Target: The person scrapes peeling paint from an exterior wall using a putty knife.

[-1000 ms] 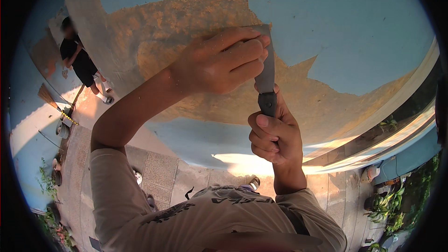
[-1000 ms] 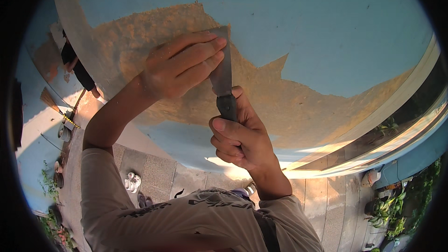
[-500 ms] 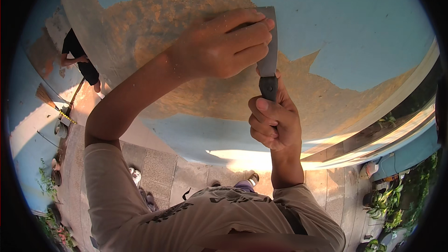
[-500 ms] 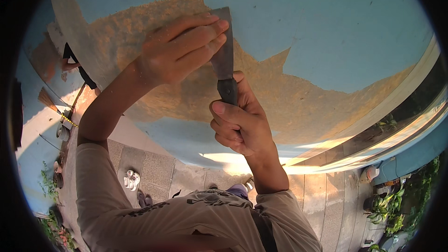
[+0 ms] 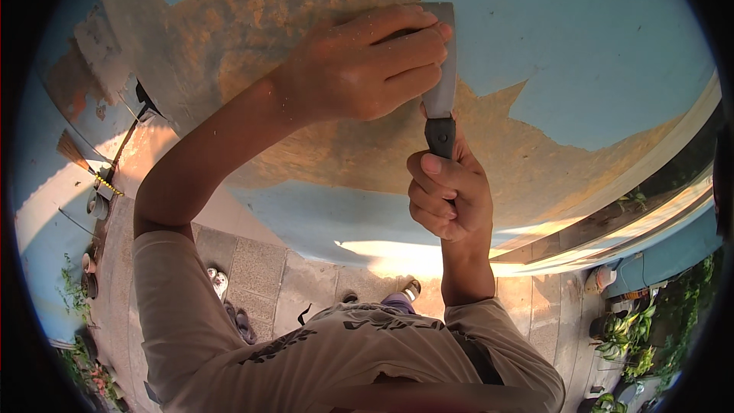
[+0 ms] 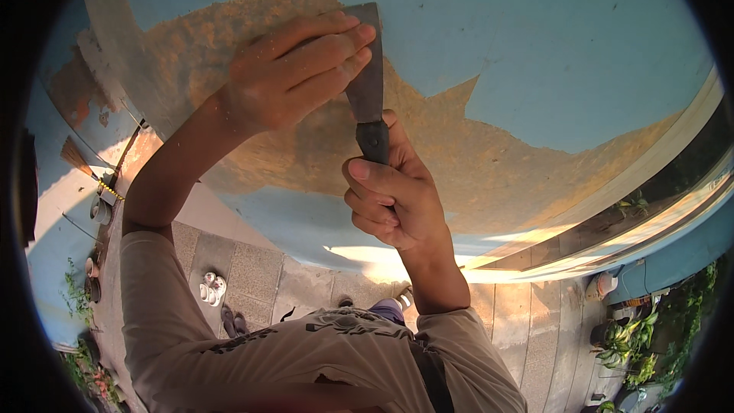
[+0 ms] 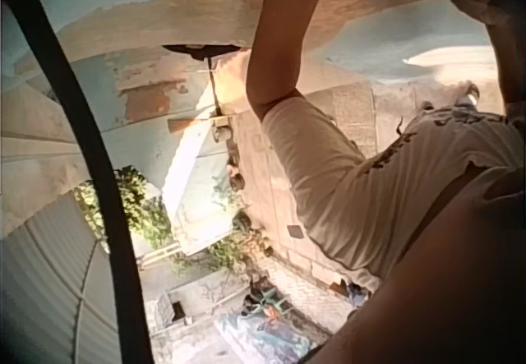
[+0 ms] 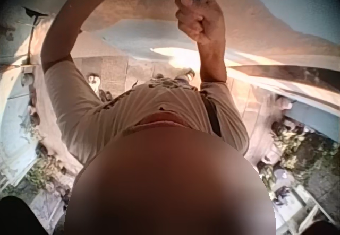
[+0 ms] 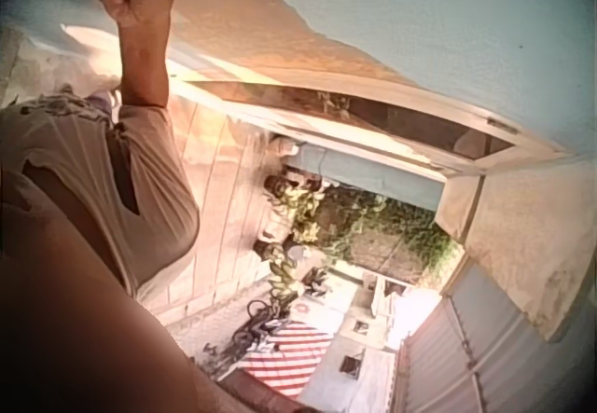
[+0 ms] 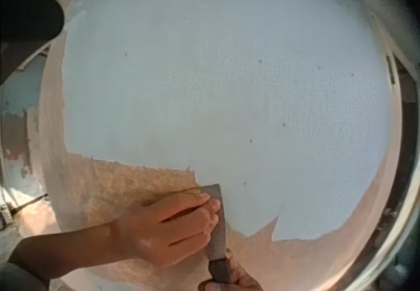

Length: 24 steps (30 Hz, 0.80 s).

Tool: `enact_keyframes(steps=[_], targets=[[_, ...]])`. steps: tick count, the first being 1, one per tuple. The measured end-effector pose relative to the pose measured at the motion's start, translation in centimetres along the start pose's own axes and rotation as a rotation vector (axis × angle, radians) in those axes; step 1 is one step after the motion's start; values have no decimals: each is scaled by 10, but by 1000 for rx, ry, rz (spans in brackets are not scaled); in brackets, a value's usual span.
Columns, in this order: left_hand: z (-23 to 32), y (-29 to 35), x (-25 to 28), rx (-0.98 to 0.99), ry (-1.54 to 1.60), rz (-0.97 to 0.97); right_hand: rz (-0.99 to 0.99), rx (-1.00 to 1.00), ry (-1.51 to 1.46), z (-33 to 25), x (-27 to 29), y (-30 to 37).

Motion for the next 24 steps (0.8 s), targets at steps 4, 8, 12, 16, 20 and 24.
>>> enact_keyframes(steps=[4,8,12,16,20,24], targets=[[16,3,1,-13,32,-42,11,-25,-76,13,7,11],[5,2,2,52,12,10,-6,-28,-104,8,7,7],[9,5,-1,26,11,7,-14,-59,-108,17,4,17],[-1,3,-1,32,-12,32,-25,4,-93,6,5,-1],[11,8,0,42,24,3,-32,-28,-149,14,5,8],[4,-5,7,96,-26,-52,-5,52,-78,8,-5,2]])
Point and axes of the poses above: each hand's wrist, its own y-axis away from the middle knuckle, its own x-axis out of the back of the hand, z = x × y, the point moved 4 cm from there along -y, towards the middle knuckle, and after that the axes turned 14 degrees about -x, right-handed, at the moved point
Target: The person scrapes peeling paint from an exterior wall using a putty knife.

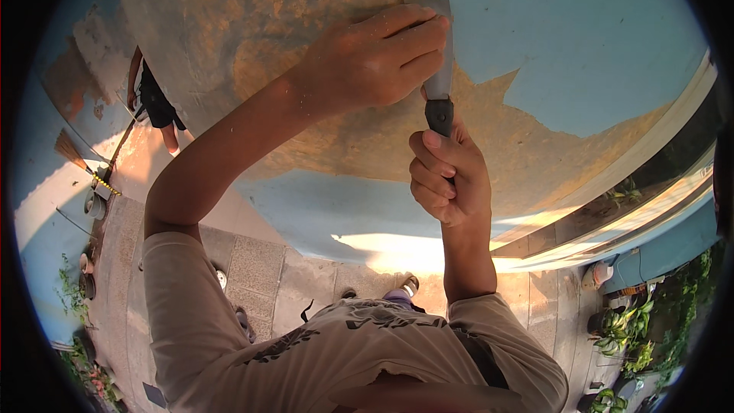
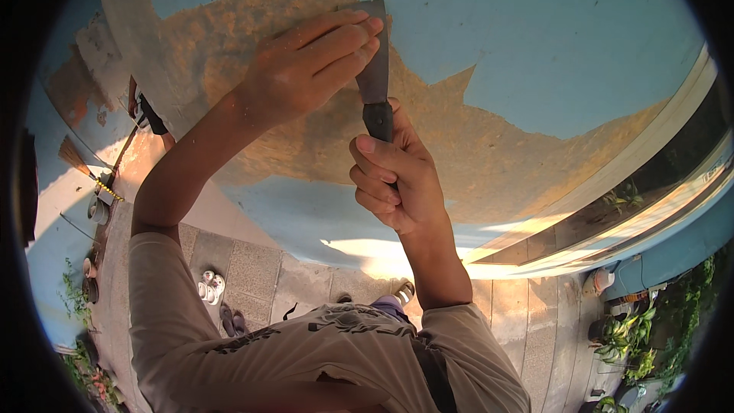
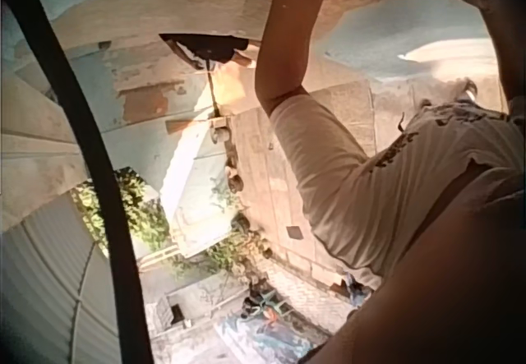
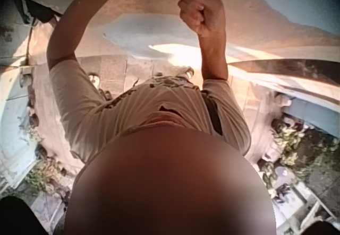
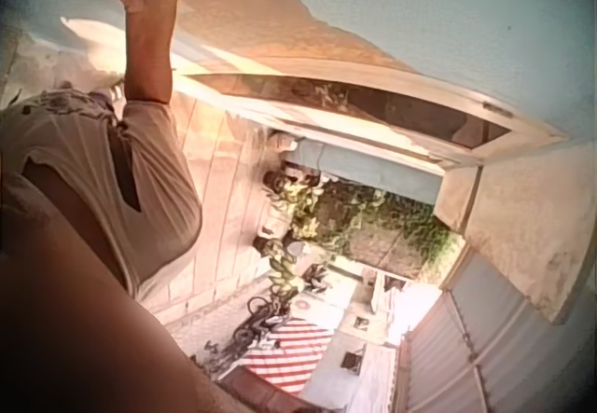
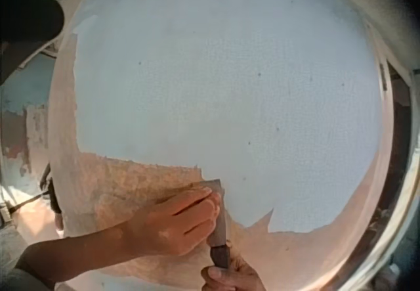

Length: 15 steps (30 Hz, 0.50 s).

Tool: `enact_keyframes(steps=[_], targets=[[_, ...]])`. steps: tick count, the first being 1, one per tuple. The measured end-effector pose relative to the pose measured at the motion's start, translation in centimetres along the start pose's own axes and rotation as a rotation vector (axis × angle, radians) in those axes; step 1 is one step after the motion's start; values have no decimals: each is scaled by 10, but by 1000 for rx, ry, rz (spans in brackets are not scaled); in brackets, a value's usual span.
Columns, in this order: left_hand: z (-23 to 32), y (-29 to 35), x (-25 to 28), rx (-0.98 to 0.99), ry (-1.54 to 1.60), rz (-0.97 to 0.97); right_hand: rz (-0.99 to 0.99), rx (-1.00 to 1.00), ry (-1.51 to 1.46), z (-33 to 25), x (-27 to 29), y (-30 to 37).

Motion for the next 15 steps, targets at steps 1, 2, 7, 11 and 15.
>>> enact_keyframes(steps=[1,2,7,11,15], targets=[[3,-2,2,42,10,-41,39,42,52,0,-2,2],[12,-2,6,42,23,-38,47,50,46,3,-1,9],[105,36,25,236,461,-39,338,74,275,37,31,84],[211,70,1,631,896,-165,578,211,324,25,55,180],[275,6,-16,705,1026,7,803,309,283,36,60,260]])
Point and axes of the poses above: each hand's wrist, its own y-axis away from the middle knuckle, its own x-axis out of the back of the hand, z = x × y, the point moved 4 cm from there along -y, towards the middle knuckle, and after that the axes turned 14 degrees about -x, right-handed, at the moved point
